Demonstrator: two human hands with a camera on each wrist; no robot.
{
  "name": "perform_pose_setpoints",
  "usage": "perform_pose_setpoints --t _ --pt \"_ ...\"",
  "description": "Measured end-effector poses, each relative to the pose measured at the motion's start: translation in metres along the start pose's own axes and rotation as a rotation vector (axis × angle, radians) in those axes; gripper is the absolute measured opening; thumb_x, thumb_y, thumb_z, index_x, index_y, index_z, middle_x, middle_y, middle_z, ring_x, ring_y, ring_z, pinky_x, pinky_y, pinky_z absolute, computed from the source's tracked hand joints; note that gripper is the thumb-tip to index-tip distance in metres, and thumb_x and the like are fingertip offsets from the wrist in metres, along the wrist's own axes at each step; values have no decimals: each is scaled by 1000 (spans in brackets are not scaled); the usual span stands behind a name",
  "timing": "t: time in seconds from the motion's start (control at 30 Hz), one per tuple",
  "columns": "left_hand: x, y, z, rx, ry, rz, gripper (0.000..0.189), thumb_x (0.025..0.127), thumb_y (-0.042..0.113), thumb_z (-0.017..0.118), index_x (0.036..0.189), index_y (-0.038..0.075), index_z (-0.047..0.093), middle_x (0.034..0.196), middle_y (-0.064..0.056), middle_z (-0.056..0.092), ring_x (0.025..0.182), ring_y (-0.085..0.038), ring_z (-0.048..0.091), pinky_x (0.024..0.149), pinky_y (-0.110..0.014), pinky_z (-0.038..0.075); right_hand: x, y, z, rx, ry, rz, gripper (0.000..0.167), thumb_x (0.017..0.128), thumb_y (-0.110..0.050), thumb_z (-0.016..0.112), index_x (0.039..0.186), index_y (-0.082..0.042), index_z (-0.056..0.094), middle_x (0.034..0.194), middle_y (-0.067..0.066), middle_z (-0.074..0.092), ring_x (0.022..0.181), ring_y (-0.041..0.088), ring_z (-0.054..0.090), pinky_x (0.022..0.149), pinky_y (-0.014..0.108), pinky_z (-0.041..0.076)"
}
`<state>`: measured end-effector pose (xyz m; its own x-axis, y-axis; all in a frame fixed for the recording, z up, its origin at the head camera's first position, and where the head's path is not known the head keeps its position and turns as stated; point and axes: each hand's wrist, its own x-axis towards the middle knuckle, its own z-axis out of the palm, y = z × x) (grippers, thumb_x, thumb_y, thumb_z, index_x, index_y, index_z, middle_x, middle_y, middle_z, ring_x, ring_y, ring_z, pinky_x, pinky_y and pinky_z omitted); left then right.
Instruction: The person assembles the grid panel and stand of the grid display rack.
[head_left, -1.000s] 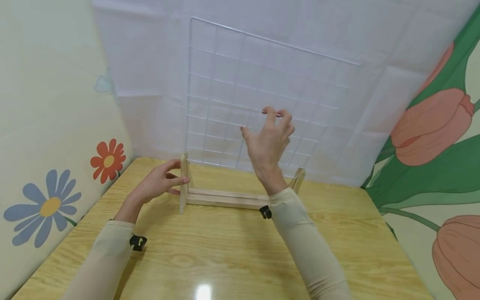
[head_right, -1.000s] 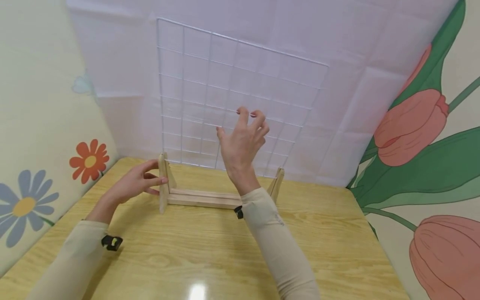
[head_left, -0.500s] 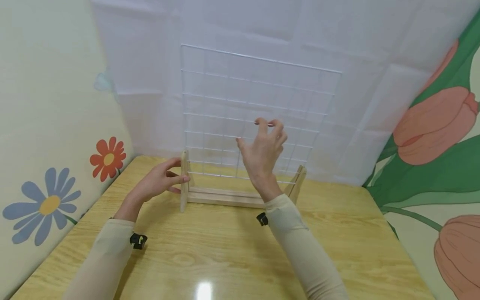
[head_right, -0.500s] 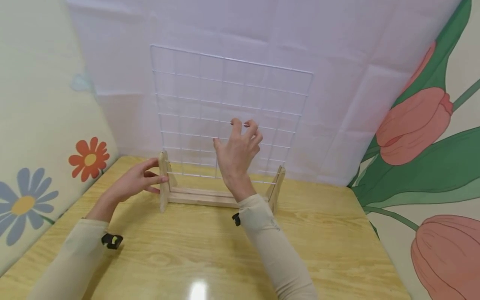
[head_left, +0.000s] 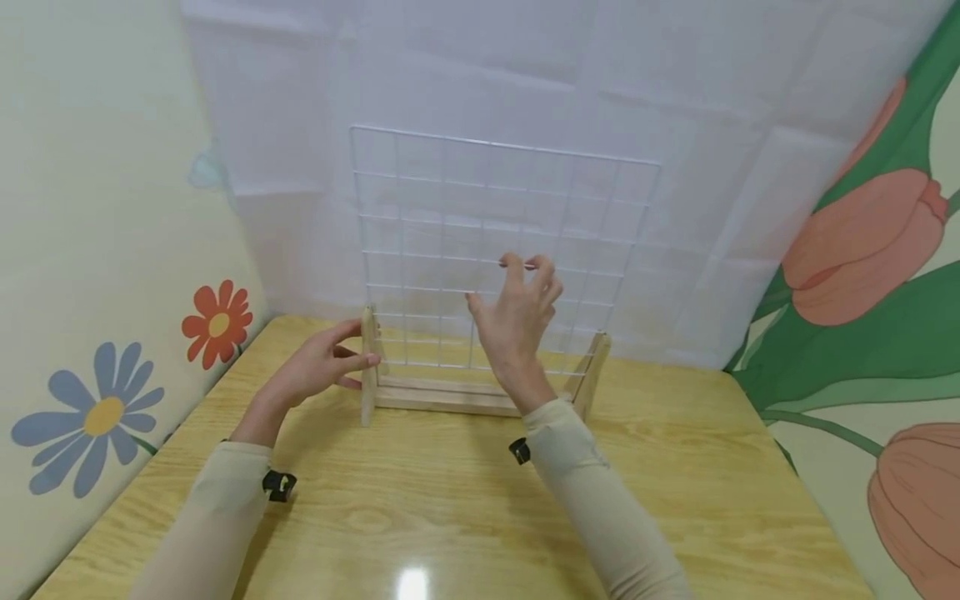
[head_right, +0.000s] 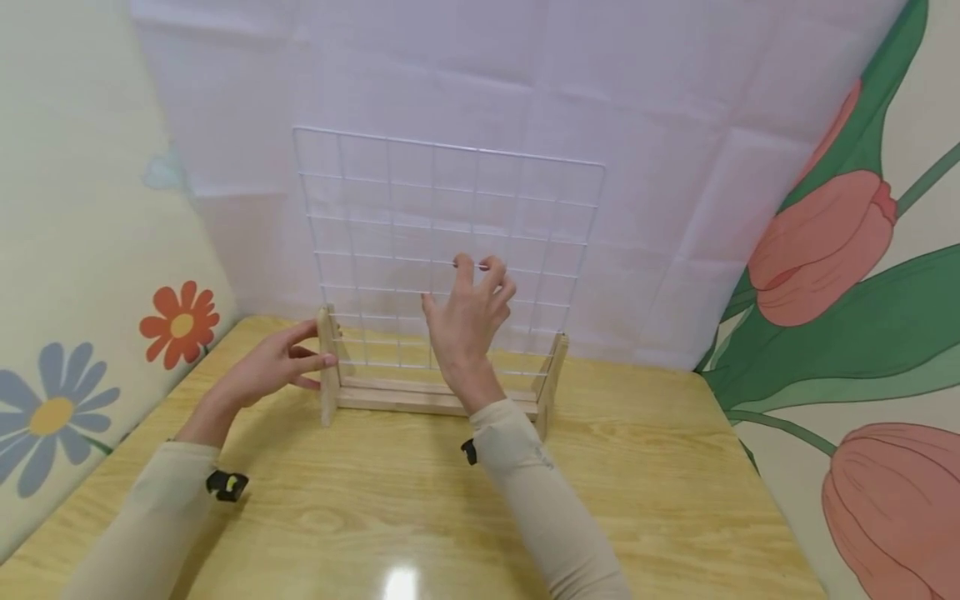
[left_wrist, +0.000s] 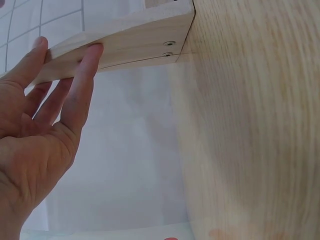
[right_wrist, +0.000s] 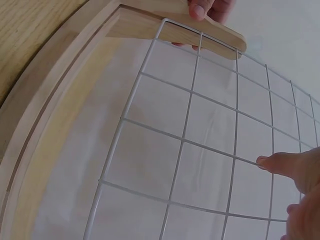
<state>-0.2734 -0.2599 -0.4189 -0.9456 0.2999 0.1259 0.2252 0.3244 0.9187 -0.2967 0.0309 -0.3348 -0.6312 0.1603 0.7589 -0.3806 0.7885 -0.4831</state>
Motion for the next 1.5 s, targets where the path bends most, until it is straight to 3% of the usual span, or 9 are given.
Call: perform_pose_setpoints --t 0.73,1.0,1.5 --pt "3 1 -5 96 17 16 73 100 28 70 160 10 32 150 -23 41 115 -46 57 74 -43 62 -14 12 12 -8 7 13 62 70 -35 97 118 -15 63 126 10 39 115 35 40 69 42 51" --pt "2 3 -4 94 20 17 75 100 27 70 160 7 30 153 -22 39 116 -46 58 75 -44 62 -25 19 16 17 -43 18 59 75 -37 94 119 -13 62 125 10 38 116 34 37 69 42 49" --pt "0 2 1 115 29 4 74 99 27 71 160 8 32 153 -20 39 114 -44 58 73 -41 63 -37 30 23 51 -82 24 58 72 -31 96 115 -13 61 123 11 39 116 35 37 74 41 50"
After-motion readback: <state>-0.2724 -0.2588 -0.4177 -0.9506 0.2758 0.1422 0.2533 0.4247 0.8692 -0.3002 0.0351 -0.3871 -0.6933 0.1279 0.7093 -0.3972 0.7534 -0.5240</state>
